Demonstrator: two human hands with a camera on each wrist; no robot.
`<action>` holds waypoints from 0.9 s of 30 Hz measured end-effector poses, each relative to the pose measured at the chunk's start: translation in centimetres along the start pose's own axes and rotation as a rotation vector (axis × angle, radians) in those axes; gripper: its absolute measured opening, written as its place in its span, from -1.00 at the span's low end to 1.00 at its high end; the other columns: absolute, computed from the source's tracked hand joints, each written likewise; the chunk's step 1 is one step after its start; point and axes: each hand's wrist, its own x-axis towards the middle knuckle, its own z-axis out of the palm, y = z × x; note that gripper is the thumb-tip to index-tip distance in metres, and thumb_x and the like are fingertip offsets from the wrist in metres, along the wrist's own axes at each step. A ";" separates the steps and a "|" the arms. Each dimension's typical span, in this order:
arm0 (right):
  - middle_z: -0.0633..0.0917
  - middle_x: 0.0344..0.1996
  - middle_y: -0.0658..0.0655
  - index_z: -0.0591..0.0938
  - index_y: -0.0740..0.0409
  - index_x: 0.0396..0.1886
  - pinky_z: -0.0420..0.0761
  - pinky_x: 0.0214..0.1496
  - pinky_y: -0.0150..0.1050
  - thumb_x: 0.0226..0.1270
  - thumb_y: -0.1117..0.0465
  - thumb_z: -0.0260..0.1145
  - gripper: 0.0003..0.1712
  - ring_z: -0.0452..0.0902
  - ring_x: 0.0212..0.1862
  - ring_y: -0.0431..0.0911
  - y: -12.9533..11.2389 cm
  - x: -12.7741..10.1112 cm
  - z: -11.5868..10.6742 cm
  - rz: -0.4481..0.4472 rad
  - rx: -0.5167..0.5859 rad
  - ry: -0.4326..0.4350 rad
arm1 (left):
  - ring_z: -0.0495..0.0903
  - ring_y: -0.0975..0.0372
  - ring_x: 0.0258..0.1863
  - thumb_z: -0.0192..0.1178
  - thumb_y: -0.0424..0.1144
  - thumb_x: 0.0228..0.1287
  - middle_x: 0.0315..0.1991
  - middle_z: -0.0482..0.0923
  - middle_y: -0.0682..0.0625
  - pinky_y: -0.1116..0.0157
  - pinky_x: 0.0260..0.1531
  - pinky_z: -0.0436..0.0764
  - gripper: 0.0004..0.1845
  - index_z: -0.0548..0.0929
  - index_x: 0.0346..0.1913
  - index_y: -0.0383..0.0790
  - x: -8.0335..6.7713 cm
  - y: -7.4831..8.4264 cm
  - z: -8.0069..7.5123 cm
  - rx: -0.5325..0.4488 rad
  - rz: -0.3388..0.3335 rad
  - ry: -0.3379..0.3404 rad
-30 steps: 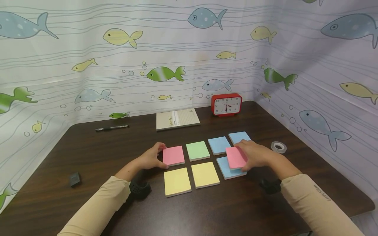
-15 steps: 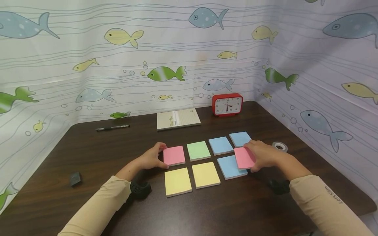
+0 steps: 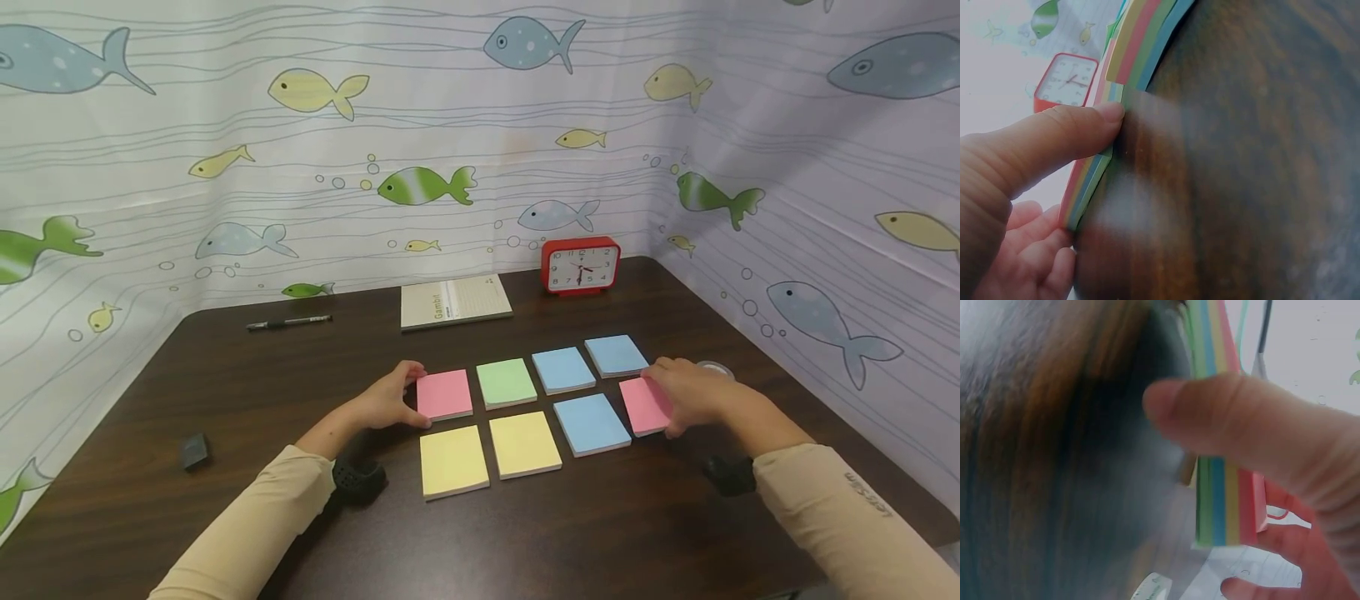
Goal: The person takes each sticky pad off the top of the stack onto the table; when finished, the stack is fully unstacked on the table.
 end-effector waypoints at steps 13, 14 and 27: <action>0.43 -0.11 0.23 0.38 0.25 0.01 0.40 -0.22 0.12 -0.66 0.30 0.60 -0.01 0.29 -0.13 0.15 -0.6 0.8 0.7 0.019 -0.068 -0.101 | 0.26 0.07 0.11 0.46 -0.23 -0.31 0.12 0.26 -0.14 0.14 0.06 0.22 -0.11 0.18 0.14 -0.33 -0.2 0.0 0.1 0.003 -0.002 0.000; 0.43 -0.10 0.24 0.38 0.25 0.02 0.40 -0.21 0.12 -0.67 0.32 0.60 0.00 0.28 -0.12 0.16 -0.7 0.9 0.7 0.030 -0.072 -0.115 | 0.27 0.07 0.11 0.46 -0.23 -0.31 0.12 0.27 -0.14 0.14 0.06 0.22 -0.11 0.18 0.14 -0.33 -0.1 0.0 0.1 0.003 -0.002 0.000; 0.34 0.04 0.37 0.30 0.29 0.17 0.46 -0.51 -0.15 -0.39 0.35 0.52 -0.04 0.25 -0.06 0.22 -2.7 2.2 -2.3 0.048 -0.109 -0.068 | 0.26 0.07 0.11 0.46 -0.23 -0.29 0.13 0.25 -0.15 0.14 0.07 0.22 -0.11 0.17 0.15 -0.33 -0.1 -0.2 0.1 0.014 0.003 -0.008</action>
